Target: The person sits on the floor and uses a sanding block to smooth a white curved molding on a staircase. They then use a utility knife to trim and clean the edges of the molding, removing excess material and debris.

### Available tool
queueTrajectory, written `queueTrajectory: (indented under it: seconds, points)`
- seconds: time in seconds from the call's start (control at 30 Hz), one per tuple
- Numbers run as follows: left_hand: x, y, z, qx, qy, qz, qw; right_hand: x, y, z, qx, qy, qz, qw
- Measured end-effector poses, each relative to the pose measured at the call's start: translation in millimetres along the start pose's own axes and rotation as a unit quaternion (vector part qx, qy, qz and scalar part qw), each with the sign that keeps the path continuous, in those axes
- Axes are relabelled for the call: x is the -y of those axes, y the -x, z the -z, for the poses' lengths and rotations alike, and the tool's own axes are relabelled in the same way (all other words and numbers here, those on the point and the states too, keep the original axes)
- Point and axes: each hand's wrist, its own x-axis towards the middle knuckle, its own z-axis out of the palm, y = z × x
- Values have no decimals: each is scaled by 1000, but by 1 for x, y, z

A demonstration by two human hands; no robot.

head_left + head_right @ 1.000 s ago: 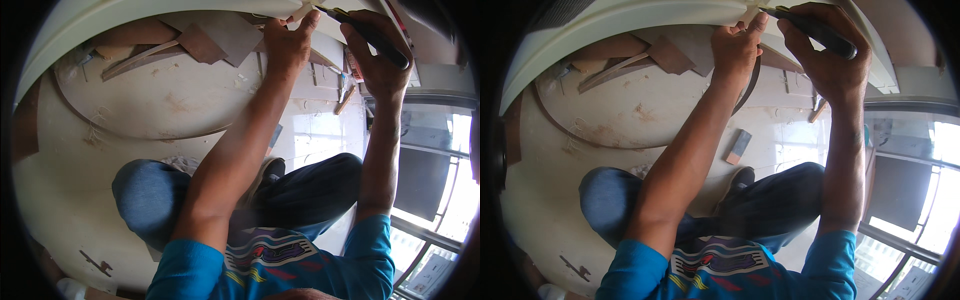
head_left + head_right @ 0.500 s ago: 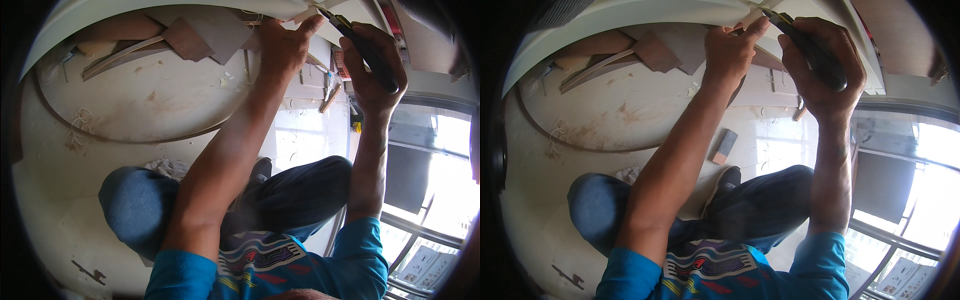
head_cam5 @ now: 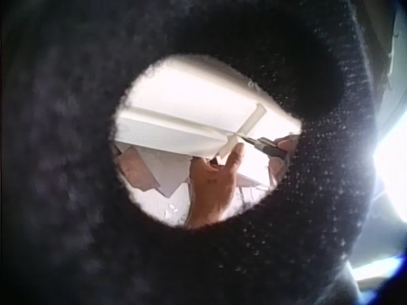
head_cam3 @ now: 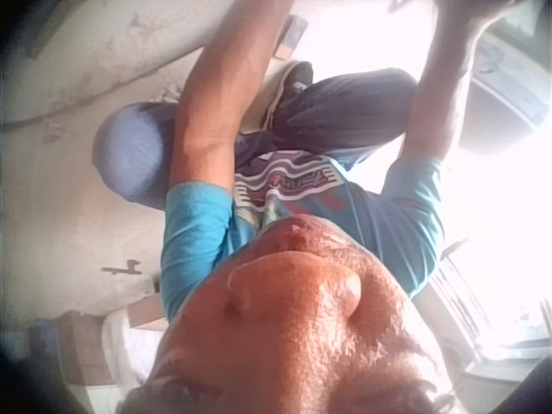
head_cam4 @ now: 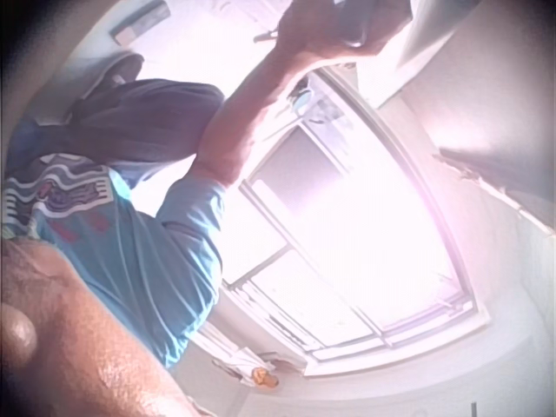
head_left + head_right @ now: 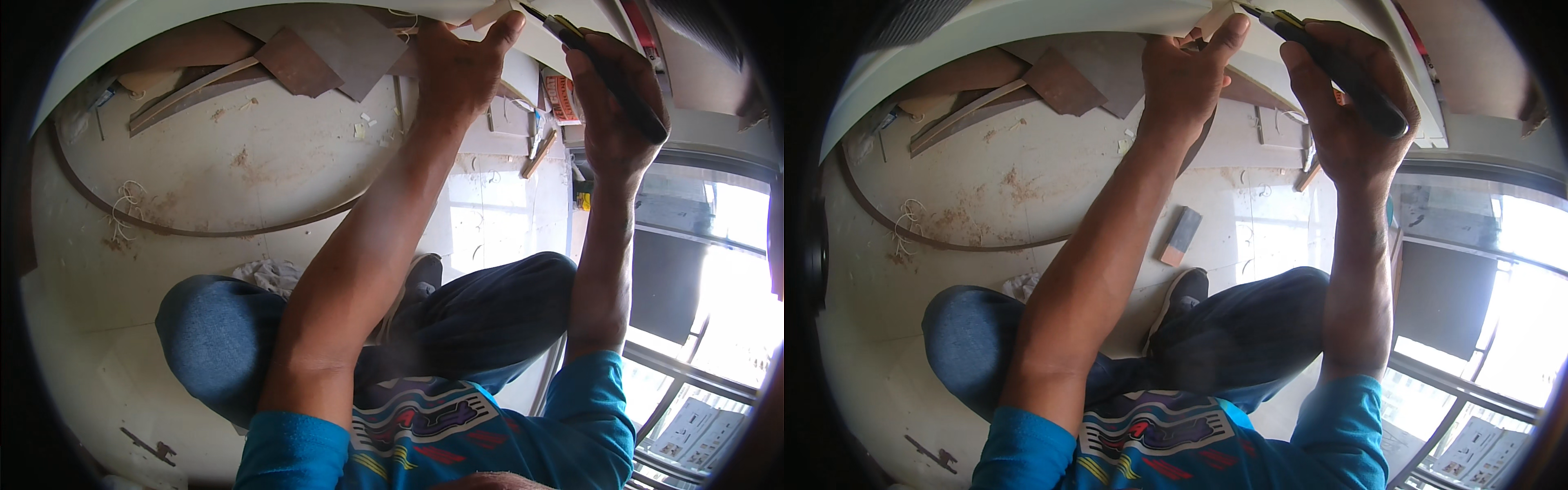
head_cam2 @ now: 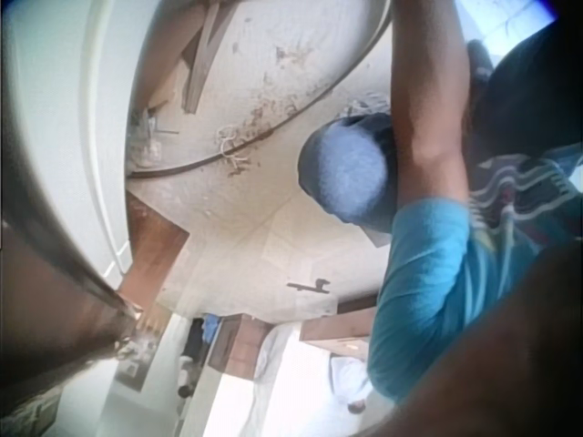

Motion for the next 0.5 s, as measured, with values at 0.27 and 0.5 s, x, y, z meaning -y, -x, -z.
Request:
queueTrajectory:
  seconds: [0.27, 0.5]
  points:
    - [2, -2, 4, 24, 14, 13, 1000, 2, -5, 1, 9, 38, -3, 999]
    - [6, -4, 7, 26, 35, -2, 999, -4, -10, 3, 53, 101, 31, 993]
